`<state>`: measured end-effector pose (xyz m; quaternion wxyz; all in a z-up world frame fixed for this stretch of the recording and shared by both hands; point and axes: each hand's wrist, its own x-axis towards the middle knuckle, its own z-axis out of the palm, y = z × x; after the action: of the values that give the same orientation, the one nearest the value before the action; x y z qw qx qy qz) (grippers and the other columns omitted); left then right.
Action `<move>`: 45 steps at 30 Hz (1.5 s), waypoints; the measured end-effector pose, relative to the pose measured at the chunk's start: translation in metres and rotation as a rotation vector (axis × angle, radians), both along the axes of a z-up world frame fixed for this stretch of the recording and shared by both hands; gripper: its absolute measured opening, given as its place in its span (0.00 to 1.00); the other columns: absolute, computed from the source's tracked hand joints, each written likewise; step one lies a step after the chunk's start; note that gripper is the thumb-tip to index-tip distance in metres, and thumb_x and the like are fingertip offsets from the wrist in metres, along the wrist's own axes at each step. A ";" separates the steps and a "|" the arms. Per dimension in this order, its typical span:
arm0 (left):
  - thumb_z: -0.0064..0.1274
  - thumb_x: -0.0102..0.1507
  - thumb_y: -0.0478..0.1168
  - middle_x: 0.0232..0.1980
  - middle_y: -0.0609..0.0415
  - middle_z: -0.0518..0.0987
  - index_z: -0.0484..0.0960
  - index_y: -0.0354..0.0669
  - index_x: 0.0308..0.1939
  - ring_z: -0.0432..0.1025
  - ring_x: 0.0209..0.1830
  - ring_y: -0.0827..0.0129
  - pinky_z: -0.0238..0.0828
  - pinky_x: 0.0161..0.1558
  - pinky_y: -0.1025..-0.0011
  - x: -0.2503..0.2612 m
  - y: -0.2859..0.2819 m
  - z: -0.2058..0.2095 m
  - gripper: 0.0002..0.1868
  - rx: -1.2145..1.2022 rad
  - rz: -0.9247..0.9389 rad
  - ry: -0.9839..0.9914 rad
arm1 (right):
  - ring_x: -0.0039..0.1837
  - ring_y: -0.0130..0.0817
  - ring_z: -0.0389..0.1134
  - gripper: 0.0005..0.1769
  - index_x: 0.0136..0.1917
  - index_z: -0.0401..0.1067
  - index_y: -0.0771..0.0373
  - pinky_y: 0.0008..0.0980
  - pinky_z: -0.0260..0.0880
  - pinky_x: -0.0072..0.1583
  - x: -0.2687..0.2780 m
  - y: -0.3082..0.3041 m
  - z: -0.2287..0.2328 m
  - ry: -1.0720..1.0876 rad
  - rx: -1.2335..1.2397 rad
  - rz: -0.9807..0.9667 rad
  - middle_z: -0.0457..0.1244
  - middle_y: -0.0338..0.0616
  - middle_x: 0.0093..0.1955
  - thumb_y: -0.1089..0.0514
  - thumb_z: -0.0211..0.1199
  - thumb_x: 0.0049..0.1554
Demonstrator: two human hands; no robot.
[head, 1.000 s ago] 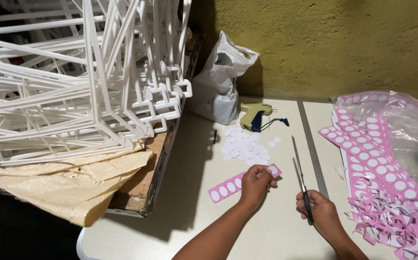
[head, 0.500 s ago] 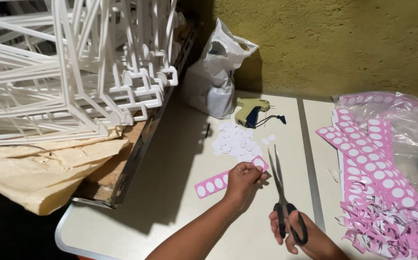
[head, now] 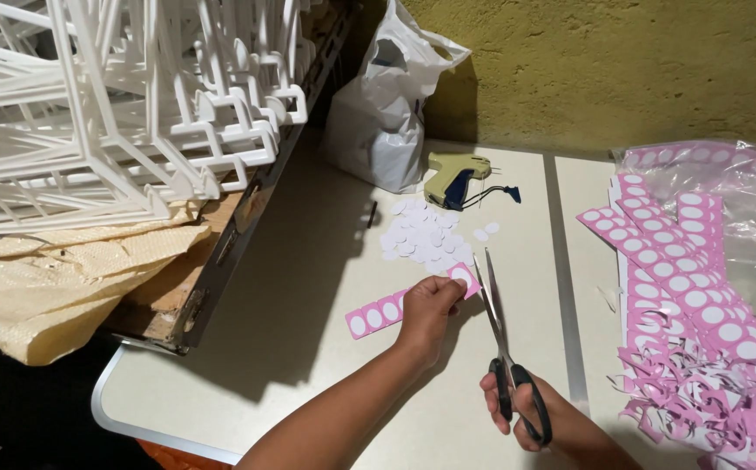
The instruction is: Cutting circular shapes out of fabric strips using a pair of scissors.
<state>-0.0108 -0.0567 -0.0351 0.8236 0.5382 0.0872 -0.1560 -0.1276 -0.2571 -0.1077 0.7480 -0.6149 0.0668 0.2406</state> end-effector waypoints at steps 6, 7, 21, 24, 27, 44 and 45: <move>0.54 0.65 0.34 0.26 0.55 0.73 0.79 0.37 0.31 0.66 0.27 0.74 0.66 0.36 0.76 -0.004 -0.001 -0.005 0.07 -0.010 -0.017 -0.010 | 0.31 0.39 0.69 0.62 0.58 0.71 0.77 0.28 0.48 0.24 0.004 -0.008 -0.022 -0.110 -0.007 0.065 0.67 0.56 0.35 0.16 0.54 0.38; 0.54 0.65 0.34 0.26 0.55 0.73 0.79 0.37 0.31 0.66 0.27 0.74 0.66 0.36 0.76 -0.005 -0.001 -0.002 0.07 -0.010 -0.019 -0.008 | 0.31 0.39 0.69 0.62 0.58 0.71 0.77 0.28 0.48 0.24 0.004 -0.007 -0.019 -0.109 -0.007 0.064 0.67 0.56 0.35 0.16 0.54 0.38; 0.53 0.65 0.31 0.29 0.54 0.72 0.77 0.35 0.33 0.64 0.29 0.74 0.75 0.49 0.67 -0.018 -0.004 0.009 0.06 -0.167 -0.084 0.002 | 0.30 0.36 0.67 0.57 0.55 0.73 0.76 0.31 0.53 0.30 -0.002 0.002 0.001 -0.180 -0.101 0.054 0.67 0.51 0.33 0.18 0.54 0.41; 0.54 0.65 0.31 0.29 0.53 0.74 0.78 0.36 0.32 0.66 0.29 0.74 0.69 0.39 0.75 -0.016 -0.006 -0.001 0.06 -0.139 -0.070 -0.031 | 0.30 0.37 0.65 0.57 0.54 0.73 0.75 0.31 0.52 0.31 -0.002 0.005 0.005 -0.179 -0.142 0.035 0.65 0.52 0.32 0.17 0.54 0.39; 0.55 0.65 0.33 0.30 0.53 0.74 0.78 0.37 0.33 0.67 0.31 0.74 0.69 0.39 0.76 -0.017 -0.005 0.002 0.06 -0.084 -0.071 -0.053 | 0.30 0.36 0.66 0.57 0.54 0.73 0.74 0.30 0.52 0.30 -0.001 0.002 0.000 -0.178 -0.133 0.027 0.66 0.51 0.33 0.17 0.56 0.38; 0.57 0.65 0.33 0.30 0.54 0.74 0.78 0.39 0.31 0.67 0.31 0.74 0.69 0.41 0.75 -0.012 -0.005 -0.002 0.07 -0.101 -0.063 -0.079 | 0.27 0.39 0.60 0.40 0.50 0.72 0.77 0.34 0.55 0.30 0.002 -0.002 -0.011 -0.054 0.018 -0.076 0.63 0.53 0.30 0.35 0.68 0.46; 0.57 0.64 0.33 0.30 0.54 0.74 0.78 0.39 0.31 0.66 0.31 0.74 0.69 0.41 0.75 -0.012 -0.005 -0.002 0.07 -0.104 -0.061 -0.077 | 0.27 0.39 0.60 0.41 0.51 0.72 0.77 0.34 0.55 0.30 0.002 -0.002 -0.009 -0.050 0.026 -0.085 0.63 0.53 0.30 0.34 0.69 0.45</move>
<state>-0.0231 -0.0614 -0.0370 0.8481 0.5028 0.0305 -0.1645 -0.1253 -0.2589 -0.1169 0.7670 -0.6075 0.0708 0.1941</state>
